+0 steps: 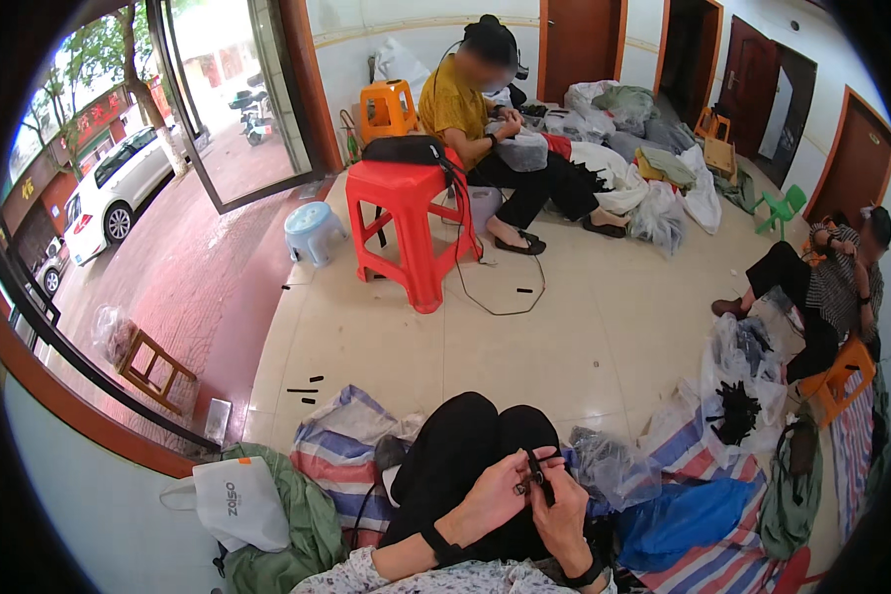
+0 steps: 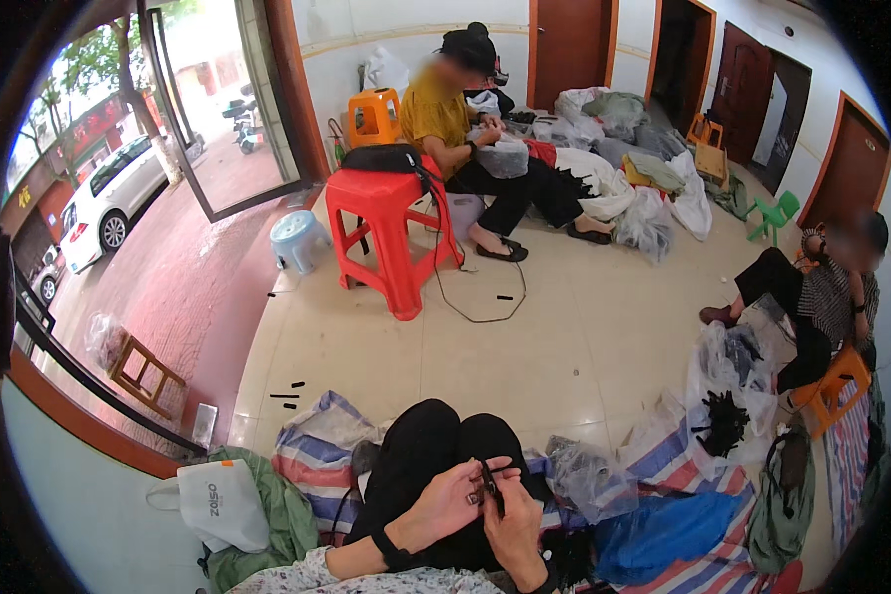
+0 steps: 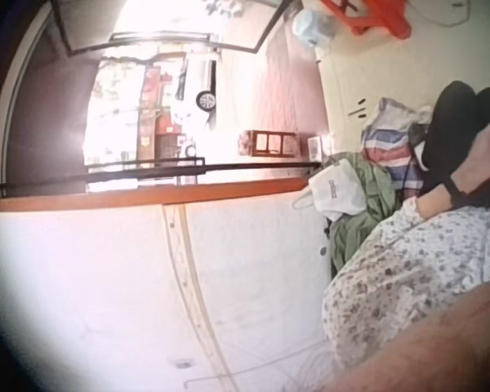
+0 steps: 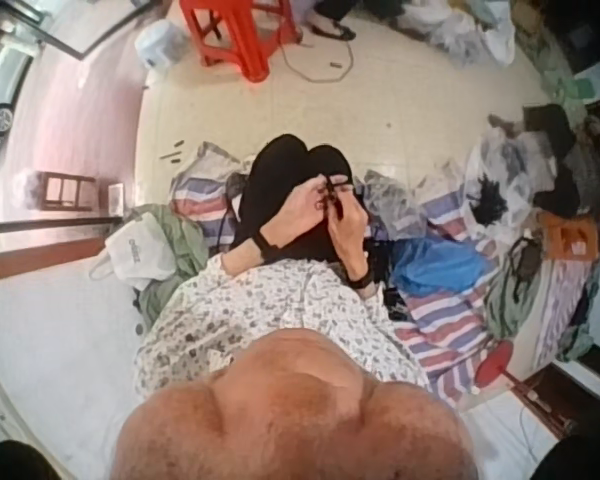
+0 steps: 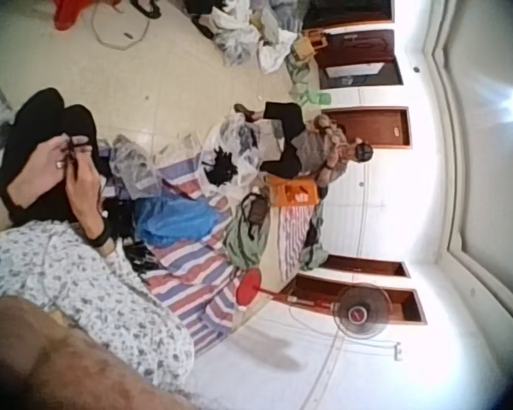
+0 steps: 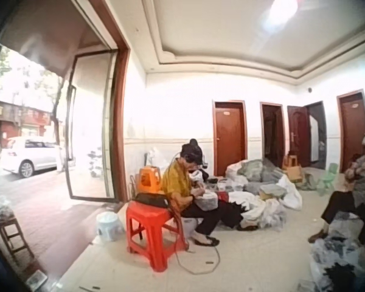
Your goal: Assembling small plastic components onto black straps in a manufacturing setting.
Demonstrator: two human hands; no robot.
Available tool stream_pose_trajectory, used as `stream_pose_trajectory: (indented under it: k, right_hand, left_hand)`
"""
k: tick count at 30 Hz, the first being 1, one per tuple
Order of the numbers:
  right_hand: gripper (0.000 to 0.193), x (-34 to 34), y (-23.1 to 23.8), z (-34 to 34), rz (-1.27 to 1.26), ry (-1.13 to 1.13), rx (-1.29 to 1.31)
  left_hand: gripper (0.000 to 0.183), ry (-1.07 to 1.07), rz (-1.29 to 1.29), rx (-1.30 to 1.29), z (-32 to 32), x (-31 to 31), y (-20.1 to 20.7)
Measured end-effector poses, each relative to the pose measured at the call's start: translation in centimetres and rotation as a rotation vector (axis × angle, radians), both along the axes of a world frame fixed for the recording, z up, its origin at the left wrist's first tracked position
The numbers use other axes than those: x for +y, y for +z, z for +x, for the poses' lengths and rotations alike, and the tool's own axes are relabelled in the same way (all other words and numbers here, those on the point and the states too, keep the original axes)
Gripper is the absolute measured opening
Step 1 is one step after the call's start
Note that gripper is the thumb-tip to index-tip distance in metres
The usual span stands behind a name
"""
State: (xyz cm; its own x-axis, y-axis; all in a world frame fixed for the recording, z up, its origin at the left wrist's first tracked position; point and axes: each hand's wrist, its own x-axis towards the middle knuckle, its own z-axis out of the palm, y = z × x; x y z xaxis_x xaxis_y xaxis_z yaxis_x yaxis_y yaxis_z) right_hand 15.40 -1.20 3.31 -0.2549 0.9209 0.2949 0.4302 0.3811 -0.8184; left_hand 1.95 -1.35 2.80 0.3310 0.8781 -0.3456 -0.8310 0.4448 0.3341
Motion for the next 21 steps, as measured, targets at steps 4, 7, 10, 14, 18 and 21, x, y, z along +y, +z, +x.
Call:
stream_pose_trajectory:
  k: [4,7,10,14,18,21]
  right_hand:
    - [0.022,0.2,0.6,0.0,0.018,0.031,-0.035]
    - [0.02,0.3,0.5,0.1,-0.008,-0.005,-0.04]
    - [0.016,0.1,0.3,0.3,-0.094,0.007,-0.027]
    - [0.015,-0.4,-0.7,0.4,0.003,-0.001,0.027]
    - [0.013,-0.5,-0.3,0.6,-0.015,-0.05,-0.021]
    - [0.01,-0.3,-0.5,0.9,-0.066,-0.081,0.03]
  left_hand:
    - [0.045,0.019,0.005,0.049,0.1,0.2,0.5]
    - [0.046,-0.001,0.055,-0.01,0.2,0.6,-0.9]
    - [0.049,0.03,0.032,-0.013,0.5,0.0,-1.2]
    - [0.049,0.016,0.031,0.027,0.3,-1.0,-0.1]
    - [0.047,0.016,-0.003,0.008,0.8,-0.4,-0.9]
    - [0.043,0.054,0.029,0.038,1.0,-0.3,0.2]
